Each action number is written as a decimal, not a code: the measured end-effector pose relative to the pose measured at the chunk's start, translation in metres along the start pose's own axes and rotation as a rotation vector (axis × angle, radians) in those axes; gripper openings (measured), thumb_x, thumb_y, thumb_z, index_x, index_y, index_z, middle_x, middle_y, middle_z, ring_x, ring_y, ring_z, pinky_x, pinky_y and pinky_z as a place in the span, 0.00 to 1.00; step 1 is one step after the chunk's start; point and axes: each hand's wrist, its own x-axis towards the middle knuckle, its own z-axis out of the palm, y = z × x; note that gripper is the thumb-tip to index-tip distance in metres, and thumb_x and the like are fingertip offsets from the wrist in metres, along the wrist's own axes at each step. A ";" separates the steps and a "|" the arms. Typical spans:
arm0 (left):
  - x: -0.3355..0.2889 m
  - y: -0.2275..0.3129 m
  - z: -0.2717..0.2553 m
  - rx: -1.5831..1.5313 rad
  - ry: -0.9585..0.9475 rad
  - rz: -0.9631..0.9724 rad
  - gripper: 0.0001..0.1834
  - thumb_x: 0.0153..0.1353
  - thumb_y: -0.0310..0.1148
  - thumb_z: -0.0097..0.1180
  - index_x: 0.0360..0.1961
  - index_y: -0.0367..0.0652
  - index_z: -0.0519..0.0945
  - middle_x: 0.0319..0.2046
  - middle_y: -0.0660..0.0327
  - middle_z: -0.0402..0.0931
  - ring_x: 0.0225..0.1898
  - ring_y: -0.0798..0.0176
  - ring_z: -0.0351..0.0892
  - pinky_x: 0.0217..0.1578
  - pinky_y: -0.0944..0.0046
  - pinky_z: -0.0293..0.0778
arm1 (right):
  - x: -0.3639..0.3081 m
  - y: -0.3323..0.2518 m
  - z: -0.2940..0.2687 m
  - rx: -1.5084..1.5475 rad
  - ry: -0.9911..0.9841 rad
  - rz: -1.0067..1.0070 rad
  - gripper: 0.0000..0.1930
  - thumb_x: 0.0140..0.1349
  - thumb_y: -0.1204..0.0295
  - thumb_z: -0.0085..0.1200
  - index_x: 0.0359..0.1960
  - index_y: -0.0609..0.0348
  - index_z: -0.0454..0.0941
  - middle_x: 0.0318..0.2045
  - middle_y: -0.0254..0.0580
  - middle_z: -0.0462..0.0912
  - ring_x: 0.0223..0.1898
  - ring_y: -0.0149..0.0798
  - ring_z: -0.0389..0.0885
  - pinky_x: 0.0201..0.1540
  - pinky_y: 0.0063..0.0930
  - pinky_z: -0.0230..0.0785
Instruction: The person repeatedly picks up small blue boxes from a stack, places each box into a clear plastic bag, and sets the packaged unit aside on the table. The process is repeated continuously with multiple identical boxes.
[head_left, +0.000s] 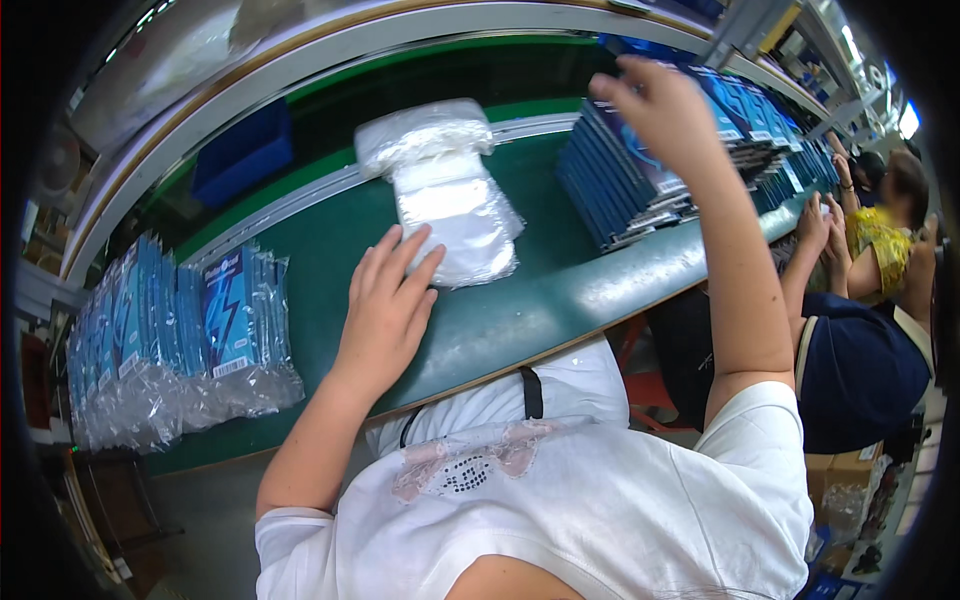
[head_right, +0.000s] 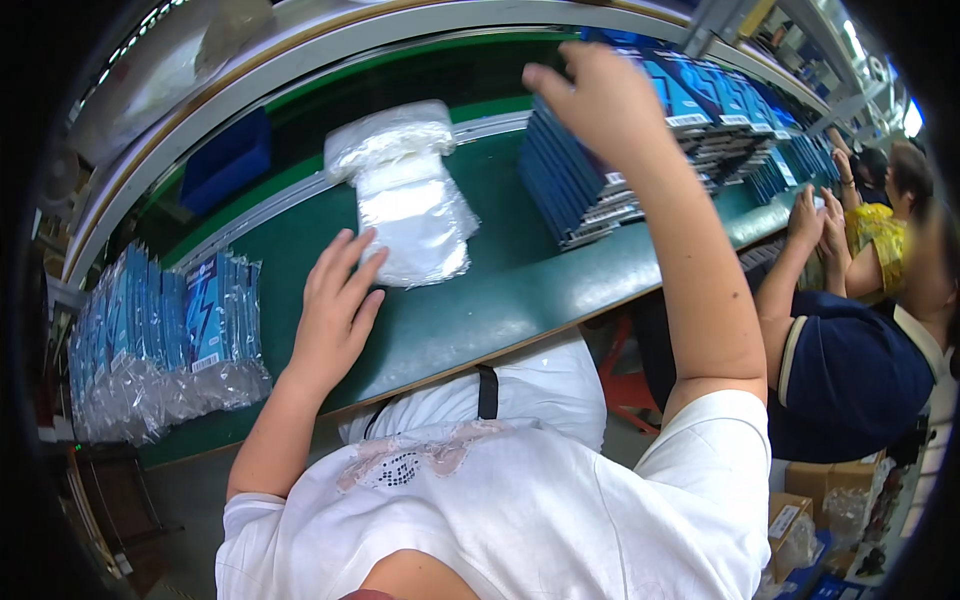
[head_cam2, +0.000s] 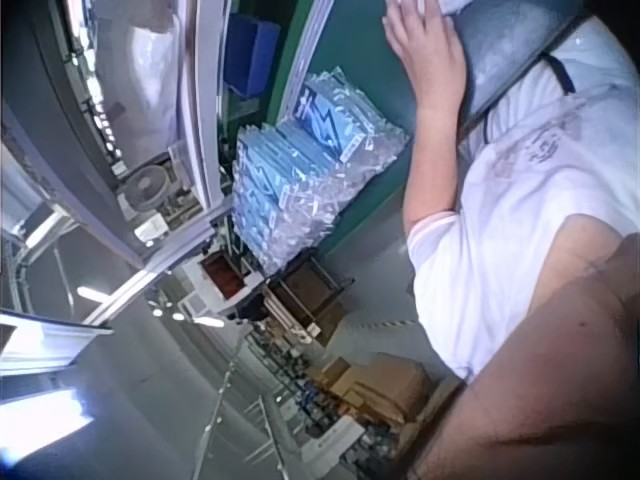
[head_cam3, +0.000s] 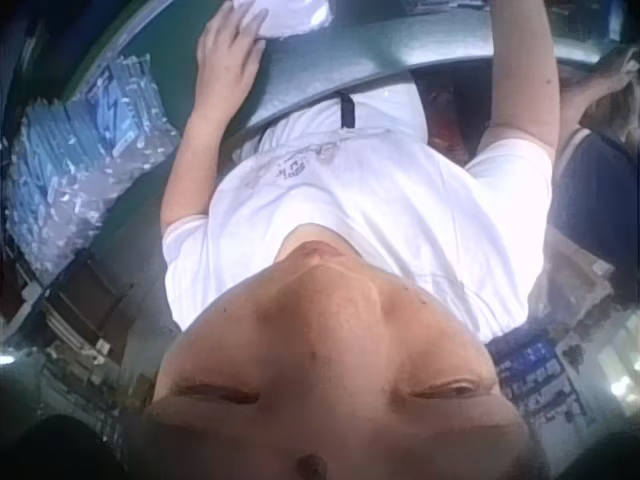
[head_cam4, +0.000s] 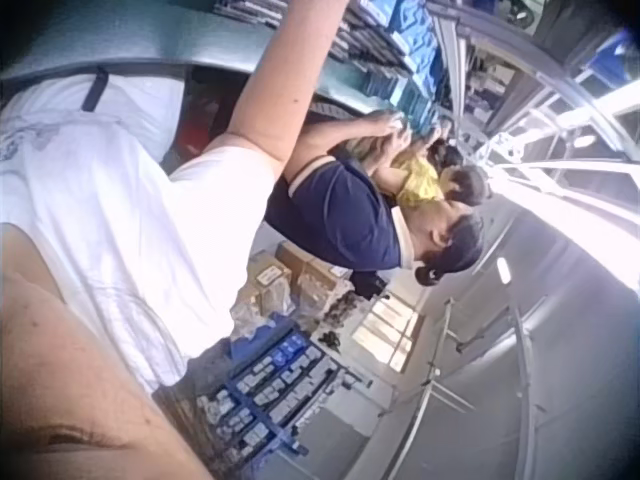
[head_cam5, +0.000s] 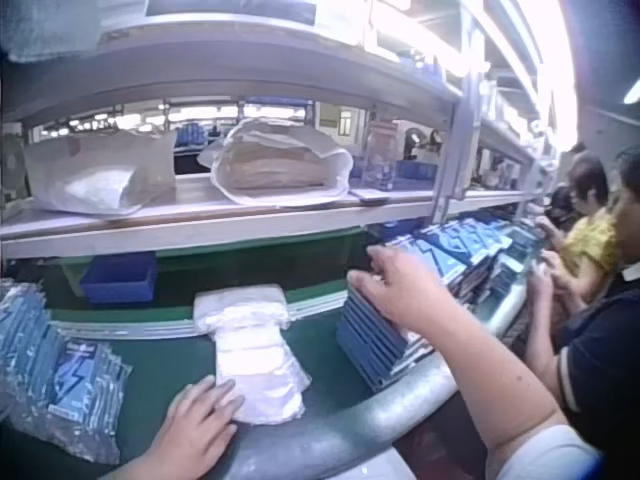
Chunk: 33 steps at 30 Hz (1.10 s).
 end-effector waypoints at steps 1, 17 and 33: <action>0.010 -0.001 0.007 0.059 -0.044 0.063 0.21 0.55 0.23 0.53 0.52 0.45 0.75 0.55 0.57 0.70 0.60 0.50 0.64 0.59 0.52 0.58 | -0.013 0.018 0.013 -0.155 0.031 -0.044 0.26 0.55 0.53 0.58 0.42 0.68 0.78 0.33 0.51 0.81 0.39 0.48 0.80 0.39 0.37 0.71; 0.035 -0.012 0.004 0.184 -0.166 0.136 0.12 0.51 0.23 0.57 0.39 0.39 0.80 0.35 0.58 0.74 0.42 0.54 0.73 0.41 0.57 0.70 | -0.043 0.007 0.019 0.098 0.061 0.001 0.30 0.44 0.60 0.66 0.53 0.51 0.76 0.42 0.52 0.75 0.47 0.51 0.72 0.50 0.37 0.66; 0.027 -0.010 0.015 -0.126 0.030 -0.128 0.11 0.57 0.24 0.56 0.42 0.39 0.79 0.36 0.55 0.70 0.39 0.55 0.72 0.41 0.60 0.70 | -0.136 -0.048 0.079 2.162 -0.954 0.781 0.30 0.57 0.79 0.54 0.61 0.76 0.57 0.49 0.55 0.76 0.45 0.36 0.81 0.47 0.25 0.75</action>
